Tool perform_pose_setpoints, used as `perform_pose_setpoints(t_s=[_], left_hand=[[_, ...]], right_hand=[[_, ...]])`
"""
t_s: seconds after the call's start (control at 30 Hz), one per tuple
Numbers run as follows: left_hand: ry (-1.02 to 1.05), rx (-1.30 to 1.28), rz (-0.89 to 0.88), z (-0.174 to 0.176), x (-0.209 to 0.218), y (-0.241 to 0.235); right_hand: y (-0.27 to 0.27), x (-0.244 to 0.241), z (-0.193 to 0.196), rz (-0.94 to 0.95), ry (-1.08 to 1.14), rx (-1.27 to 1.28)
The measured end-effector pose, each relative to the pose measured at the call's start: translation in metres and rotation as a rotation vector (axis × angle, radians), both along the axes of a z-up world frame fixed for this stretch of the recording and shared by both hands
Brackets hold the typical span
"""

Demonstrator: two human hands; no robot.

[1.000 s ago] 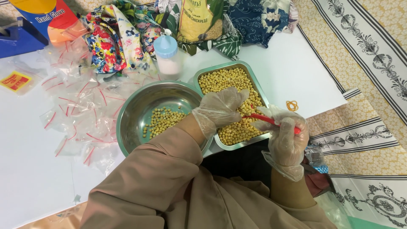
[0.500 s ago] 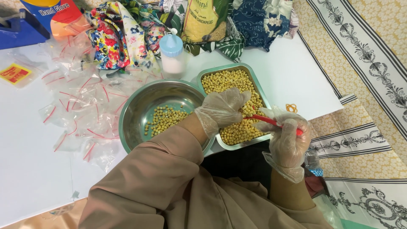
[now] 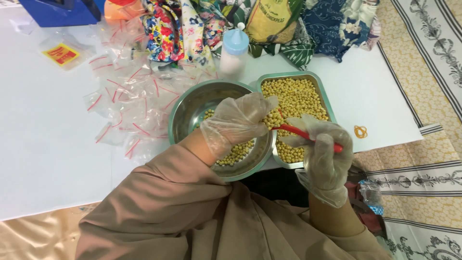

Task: The person scoops chickpeas from a rectangular tray into a metal bowl using a red plastic spoon. They then add a white powder from a small bottle and mix the contents by hand while wearing disposable gloves.

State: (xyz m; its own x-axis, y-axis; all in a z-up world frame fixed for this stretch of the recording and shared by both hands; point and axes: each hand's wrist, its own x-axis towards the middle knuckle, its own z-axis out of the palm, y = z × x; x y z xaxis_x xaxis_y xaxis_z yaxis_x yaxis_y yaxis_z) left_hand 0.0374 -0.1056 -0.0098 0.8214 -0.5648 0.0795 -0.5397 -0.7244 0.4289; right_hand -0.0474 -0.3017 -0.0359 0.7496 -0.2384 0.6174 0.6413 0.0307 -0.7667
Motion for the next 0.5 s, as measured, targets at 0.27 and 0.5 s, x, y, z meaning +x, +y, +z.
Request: perform_pose_setpoints(t_s=[0.27,0.5], left_hand=[[-0.212,-0.069,0.046,-0.021,-0.024,0.086],[-0.419,-0.161,0.071,-0.049,-0.021,0.096]], right_hand=[[0.040,0.000,-0.016,0.102,-0.304,-0.601],[0.065,0.001,0.002,-0.009,-0.682,-0.797]])
